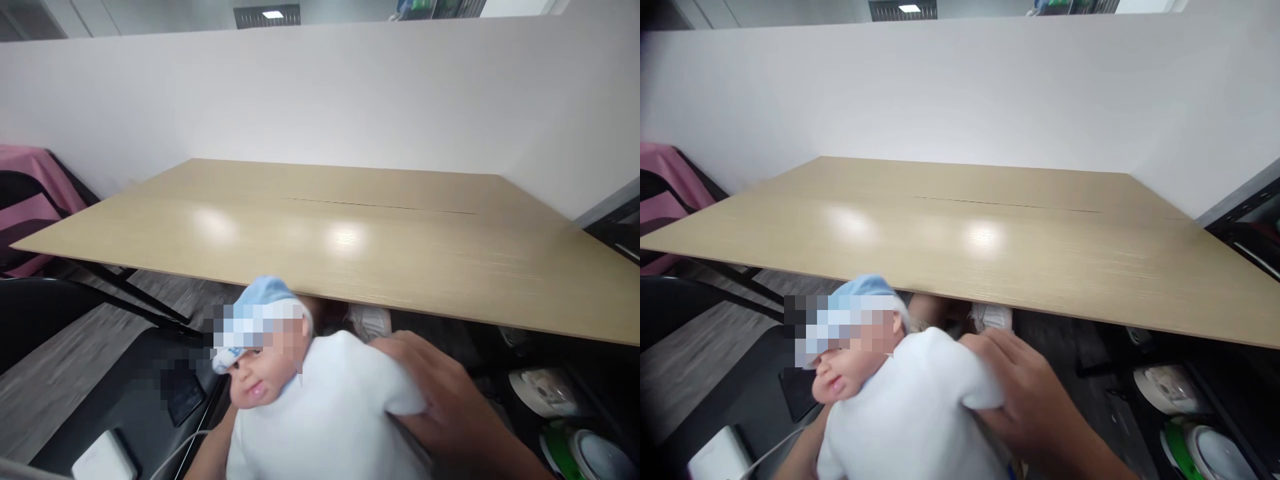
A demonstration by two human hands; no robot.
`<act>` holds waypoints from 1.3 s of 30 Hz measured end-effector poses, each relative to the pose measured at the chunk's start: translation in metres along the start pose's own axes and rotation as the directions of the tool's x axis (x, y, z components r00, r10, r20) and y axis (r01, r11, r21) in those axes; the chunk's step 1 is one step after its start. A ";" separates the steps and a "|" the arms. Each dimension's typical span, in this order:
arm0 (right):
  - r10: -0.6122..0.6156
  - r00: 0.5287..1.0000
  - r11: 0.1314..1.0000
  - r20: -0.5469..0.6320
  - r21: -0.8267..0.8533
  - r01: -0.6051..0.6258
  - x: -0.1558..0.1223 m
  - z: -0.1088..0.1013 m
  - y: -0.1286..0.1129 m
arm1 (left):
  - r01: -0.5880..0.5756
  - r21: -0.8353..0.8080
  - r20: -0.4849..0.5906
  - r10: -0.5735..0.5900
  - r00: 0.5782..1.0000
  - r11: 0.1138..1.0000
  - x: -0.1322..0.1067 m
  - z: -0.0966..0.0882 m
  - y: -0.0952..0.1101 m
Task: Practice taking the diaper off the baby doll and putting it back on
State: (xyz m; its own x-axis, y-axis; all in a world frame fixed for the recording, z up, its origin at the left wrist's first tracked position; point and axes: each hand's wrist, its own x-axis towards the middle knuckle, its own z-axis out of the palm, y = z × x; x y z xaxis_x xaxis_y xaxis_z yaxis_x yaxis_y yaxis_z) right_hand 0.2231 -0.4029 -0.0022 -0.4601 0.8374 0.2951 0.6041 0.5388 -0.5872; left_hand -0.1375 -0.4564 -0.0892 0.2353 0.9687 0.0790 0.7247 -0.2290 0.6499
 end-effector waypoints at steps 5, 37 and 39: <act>0.186 0.970 0.974 -0.157 -0.103 -0.204 -0.015 -0.046 0.024 | -0.120 -0.056 0.083 0.124 0.989 0.991 0.064 -0.018 0.023; 0.351 0.879 0.862 -0.323 -0.255 -0.438 0.094 -0.066 0.201 | -0.003 0.118 0.065 -0.004 0.998 0.993 0.344 -0.049 -0.003; 0.372 0.872 0.855 -0.317 -0.249 -0.455 0.114 -0.070 0.211 | -0.006 0.135 0.031 0.002 1.000 0.991 0.367 -0.045 -0.008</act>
State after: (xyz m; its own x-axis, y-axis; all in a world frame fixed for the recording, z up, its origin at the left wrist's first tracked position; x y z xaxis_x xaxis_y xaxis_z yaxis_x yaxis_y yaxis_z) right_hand 0.3434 -0.1873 -0.0400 0.0301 0.9601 0.2781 0.8877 0.1022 -0.4488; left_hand -0.0866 -0.0943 -0.0313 0.2569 0.9648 0.0563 0.8039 -0.2457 0.5417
